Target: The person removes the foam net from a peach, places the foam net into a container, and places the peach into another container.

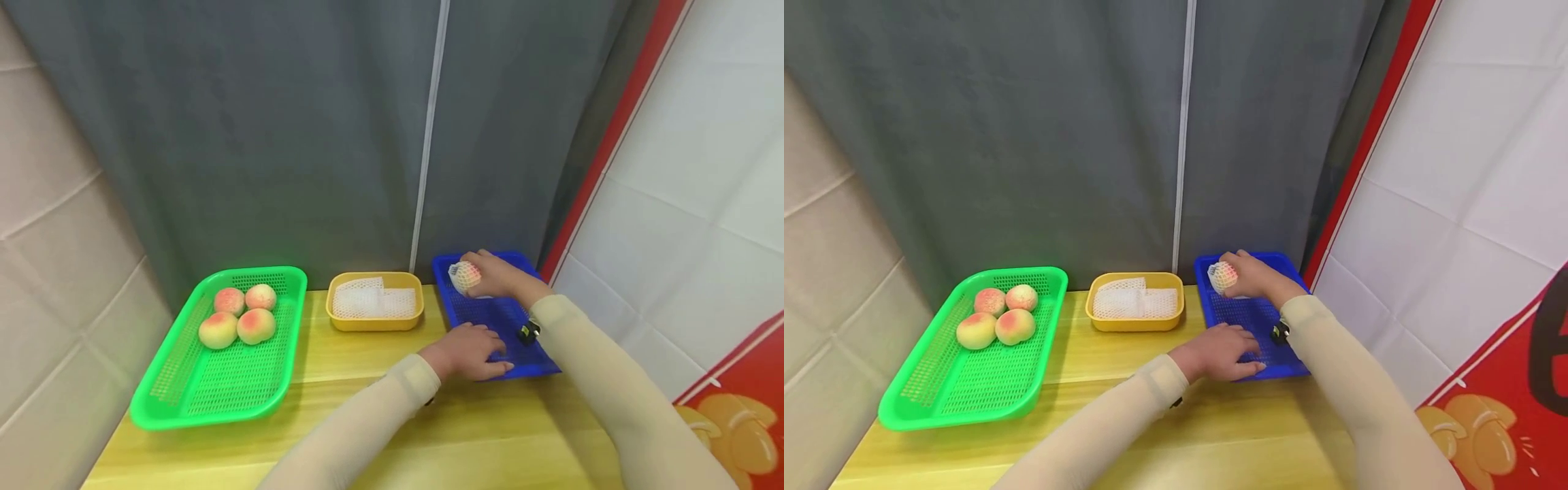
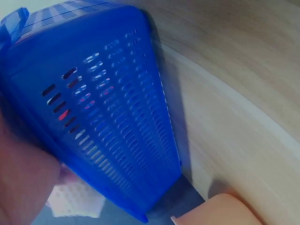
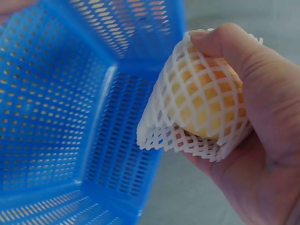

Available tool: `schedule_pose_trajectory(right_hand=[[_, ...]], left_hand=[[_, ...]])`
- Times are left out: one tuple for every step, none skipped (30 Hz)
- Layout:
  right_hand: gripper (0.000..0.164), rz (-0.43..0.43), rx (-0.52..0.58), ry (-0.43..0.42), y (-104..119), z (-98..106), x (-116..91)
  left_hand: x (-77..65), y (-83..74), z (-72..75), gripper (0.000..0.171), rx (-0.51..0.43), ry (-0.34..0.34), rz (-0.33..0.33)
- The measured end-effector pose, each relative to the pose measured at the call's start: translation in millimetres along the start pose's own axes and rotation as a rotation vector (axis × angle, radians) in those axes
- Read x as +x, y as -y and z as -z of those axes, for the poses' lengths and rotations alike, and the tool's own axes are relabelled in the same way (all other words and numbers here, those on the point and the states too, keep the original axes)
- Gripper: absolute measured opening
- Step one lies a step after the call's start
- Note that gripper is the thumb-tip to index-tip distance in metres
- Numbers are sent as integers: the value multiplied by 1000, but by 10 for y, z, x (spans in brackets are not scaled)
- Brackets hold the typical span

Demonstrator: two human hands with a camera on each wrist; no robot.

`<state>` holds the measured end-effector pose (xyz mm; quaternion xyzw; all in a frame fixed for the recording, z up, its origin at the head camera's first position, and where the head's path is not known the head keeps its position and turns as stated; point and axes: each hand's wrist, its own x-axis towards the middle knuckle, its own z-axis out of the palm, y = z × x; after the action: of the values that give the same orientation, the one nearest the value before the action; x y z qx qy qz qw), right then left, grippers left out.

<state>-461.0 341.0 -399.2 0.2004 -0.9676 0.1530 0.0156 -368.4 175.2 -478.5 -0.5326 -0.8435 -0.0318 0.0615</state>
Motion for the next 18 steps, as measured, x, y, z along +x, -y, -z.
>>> schedule_pose_trajectory(right_hand=[[82,9,5,-13,31,16,-36],[82,15,7,-23,63,31,-72],[82,21,10,-32,94,45,-104],[81,26,10,-38,122,56,-134],[81,32,11,-44,149,63,-161],[80,34,11,-49,176,68,-187],[80,34,10,-52,203,69,-212],[80,36,13,-57,230,67,-236],[79,35,16,-60,258,63,-262],[79,37,22,-65,289,60,-288],[79,42,30,-71,322,55,-315],[78,45,35,-77,358,49,-342],[78,52,43,-85,399,44,-369],[77,63,51,-95,444,37,-395],[77,71,58,-101,486,29,-417],[75,83,65,-106,534,14,-437],[75,94,69,-113,582,-2,-454],[74,102,76,-119,636,-13,-471]], left_hand=[[-12,8,5,52,-15,-18,-7],[-26,15,7,49,-26,-41,-16],[-42,24,21,44,-41,-67,-24],[-63,32,43,40,-59,-96,-32],[-89,39,71,35,-78,-129,-40],[-119,49,104,30,-98,-159,-48],[-156,59,141,26,-116,-189,-56],[-197,73,175,22,-134,-219,-61],[-246,90,212,18,-154,-244,-64],[-300,113,246,15,-176,-269,-66],[-363,142,273,13,-196,-291,-64],[-433,175,299,10,-212,-307,-57],[-510,214,320,9,-228,-324,-49],[-595,256,337,8,-250,-337,-38],[-683,305,352,7,-268,-350,-25],[-782,356,367,6,-289,-362,-8],[-882,406,383,6,-303,-374,14],[-980,458,399,5,-320,-385,37]])
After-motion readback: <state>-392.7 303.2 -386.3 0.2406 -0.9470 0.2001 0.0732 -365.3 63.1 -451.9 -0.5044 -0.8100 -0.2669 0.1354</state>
